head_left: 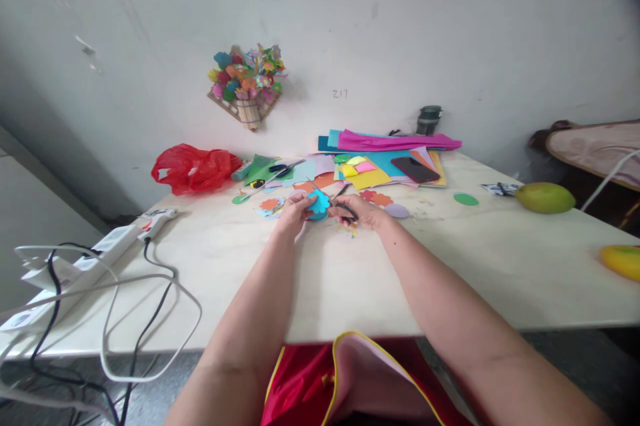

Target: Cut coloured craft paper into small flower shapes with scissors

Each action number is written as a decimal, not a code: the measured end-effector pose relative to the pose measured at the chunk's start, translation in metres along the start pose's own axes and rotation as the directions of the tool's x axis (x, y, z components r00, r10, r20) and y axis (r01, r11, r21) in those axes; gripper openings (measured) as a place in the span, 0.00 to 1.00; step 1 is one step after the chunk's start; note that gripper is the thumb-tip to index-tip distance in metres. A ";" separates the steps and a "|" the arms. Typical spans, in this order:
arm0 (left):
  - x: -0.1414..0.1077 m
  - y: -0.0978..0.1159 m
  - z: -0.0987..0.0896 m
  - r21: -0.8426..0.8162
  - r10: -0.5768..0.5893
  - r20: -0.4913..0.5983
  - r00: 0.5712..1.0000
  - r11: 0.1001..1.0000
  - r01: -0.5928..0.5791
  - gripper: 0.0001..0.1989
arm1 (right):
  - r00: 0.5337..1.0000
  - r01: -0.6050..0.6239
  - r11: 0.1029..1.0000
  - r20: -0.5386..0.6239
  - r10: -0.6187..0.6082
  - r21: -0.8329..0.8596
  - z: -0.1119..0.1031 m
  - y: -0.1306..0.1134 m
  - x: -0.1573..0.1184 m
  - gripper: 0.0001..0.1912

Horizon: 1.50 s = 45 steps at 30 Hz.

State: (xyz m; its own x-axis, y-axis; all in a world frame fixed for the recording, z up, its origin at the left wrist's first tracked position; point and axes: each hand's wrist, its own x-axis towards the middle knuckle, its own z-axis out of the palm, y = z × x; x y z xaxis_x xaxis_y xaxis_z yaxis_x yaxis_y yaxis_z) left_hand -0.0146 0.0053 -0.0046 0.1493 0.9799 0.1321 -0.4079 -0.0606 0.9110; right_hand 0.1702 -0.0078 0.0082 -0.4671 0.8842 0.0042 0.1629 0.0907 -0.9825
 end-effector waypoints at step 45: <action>0.004 -0.003 -0.004 0.090 0.028 -0.009 1.000 0.996 -0.027 0.17 | 0.966 0.143 0.976 -0.238 -0.101 0.167 -0.002 0.007 0.008 0.19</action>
State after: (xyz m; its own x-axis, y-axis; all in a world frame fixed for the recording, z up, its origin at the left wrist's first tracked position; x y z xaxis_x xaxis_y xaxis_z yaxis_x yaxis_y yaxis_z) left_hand -0.0164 0.0101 -0.0081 0.1303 0.9795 0.1538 -0.3289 -0.1037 0.9387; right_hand 0.1700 0.0007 0.0014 -0.2607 0.9541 0.1476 -0.0530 0.1385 -0.9889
